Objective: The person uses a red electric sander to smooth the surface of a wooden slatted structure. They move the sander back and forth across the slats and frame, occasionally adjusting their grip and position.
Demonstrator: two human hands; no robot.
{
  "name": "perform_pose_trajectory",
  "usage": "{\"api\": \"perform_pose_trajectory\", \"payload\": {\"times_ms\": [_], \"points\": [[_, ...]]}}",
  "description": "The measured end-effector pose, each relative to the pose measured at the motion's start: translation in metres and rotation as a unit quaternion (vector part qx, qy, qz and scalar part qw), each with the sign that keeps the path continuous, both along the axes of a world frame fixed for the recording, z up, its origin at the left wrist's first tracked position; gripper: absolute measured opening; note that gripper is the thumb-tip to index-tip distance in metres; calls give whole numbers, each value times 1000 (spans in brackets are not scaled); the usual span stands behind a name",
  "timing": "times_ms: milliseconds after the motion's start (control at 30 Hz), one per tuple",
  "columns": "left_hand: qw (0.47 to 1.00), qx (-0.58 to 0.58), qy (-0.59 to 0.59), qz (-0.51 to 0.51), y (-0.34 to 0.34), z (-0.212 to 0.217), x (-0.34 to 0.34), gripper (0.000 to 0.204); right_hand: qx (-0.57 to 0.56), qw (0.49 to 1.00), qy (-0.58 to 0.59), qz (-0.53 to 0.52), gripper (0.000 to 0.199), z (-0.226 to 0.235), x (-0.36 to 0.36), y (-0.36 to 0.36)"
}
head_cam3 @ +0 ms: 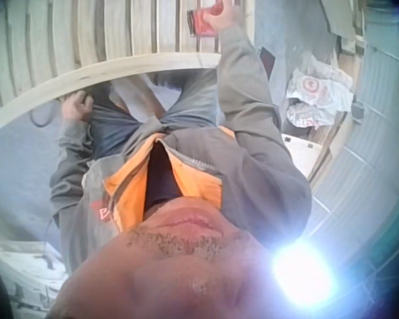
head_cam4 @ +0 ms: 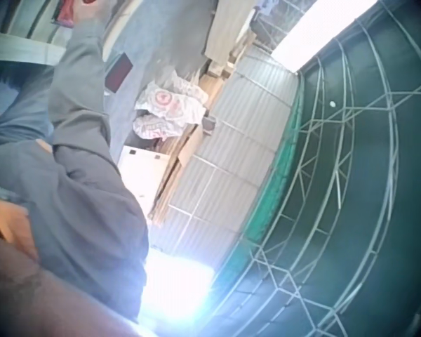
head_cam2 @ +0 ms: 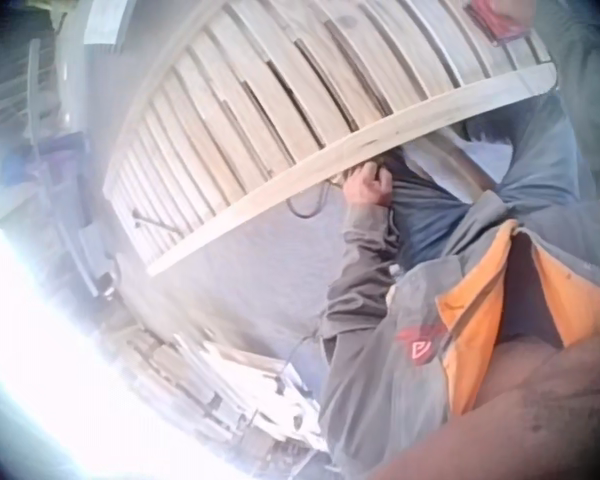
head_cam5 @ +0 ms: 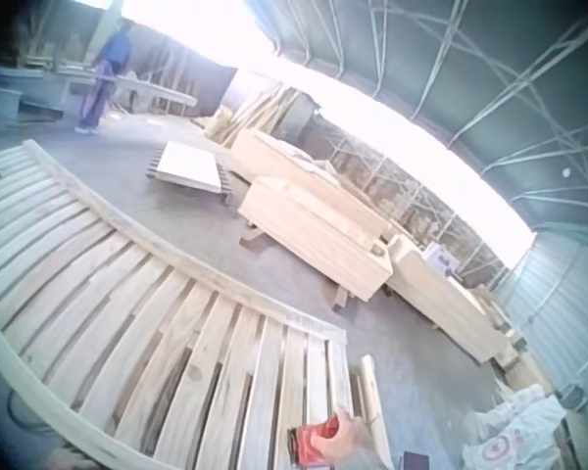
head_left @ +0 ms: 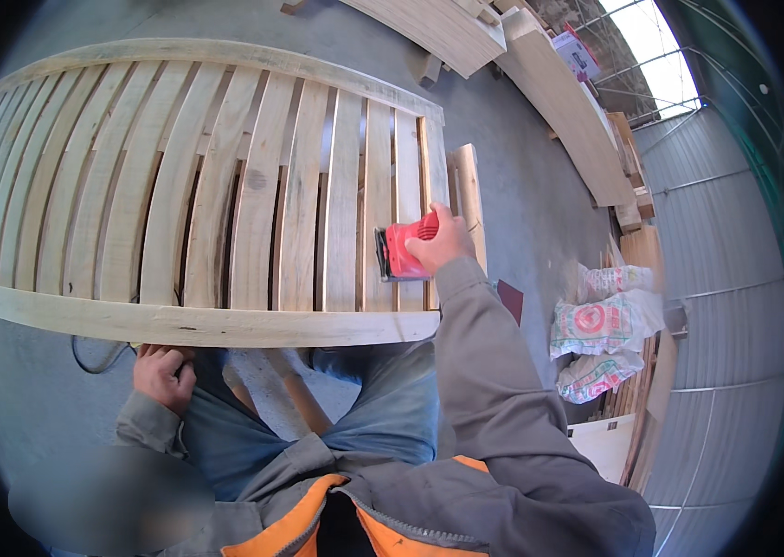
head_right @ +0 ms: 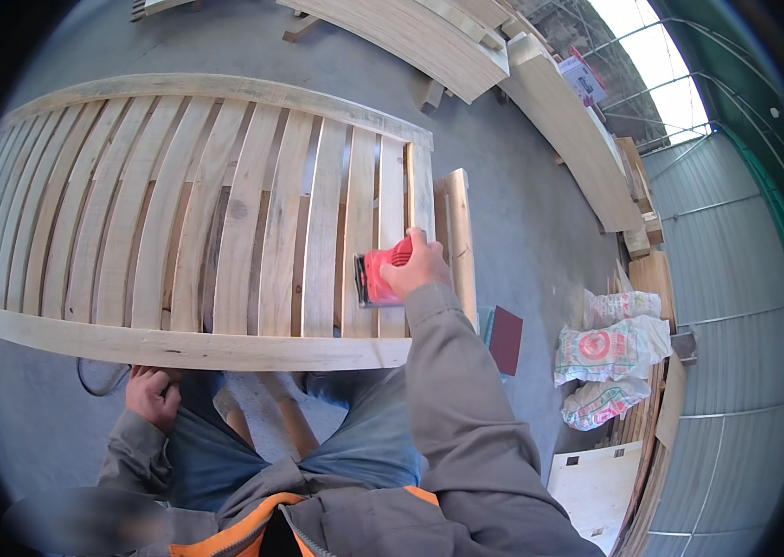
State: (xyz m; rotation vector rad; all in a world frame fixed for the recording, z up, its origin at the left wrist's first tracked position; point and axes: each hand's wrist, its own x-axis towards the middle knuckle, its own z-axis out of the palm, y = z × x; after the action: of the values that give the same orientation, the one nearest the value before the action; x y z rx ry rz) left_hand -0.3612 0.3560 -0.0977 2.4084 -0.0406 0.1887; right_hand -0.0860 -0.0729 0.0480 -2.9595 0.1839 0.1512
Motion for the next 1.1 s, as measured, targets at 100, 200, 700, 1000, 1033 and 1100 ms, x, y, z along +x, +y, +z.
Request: {"api": "perform_pose_trajectory", "payload": {"times_ms": [100, 200, 700, 1000, 1033, 1100], "points": [[1000, -3, -11, 2, 0, 1, 1, 13, 4, 1000, 16, -6, 87, 4, -24, -4], [1000, 1, -27, 3, -1, 4, 2, 13, 12, 999, 31, -15, 88, 4, -41, -9], [1000, -13, 1, -16, 3, 2, 11, 20, 0, 1000, 14, -1, 84, -5, 35, -23], [999, -20, 30, -28, 3, 8, 17, 23, 38, 999, -18, 29, 85, -16, 107, -30], [999, -25, 32, -28, 2, 9, 18, 24, 35, 999, -17, 28, 85, -17, 113, -30], [999, -29, 30, -28, 1, 12, 22, 24, 30, 999, -17, 26, 85, -18, 123, -30]]}}
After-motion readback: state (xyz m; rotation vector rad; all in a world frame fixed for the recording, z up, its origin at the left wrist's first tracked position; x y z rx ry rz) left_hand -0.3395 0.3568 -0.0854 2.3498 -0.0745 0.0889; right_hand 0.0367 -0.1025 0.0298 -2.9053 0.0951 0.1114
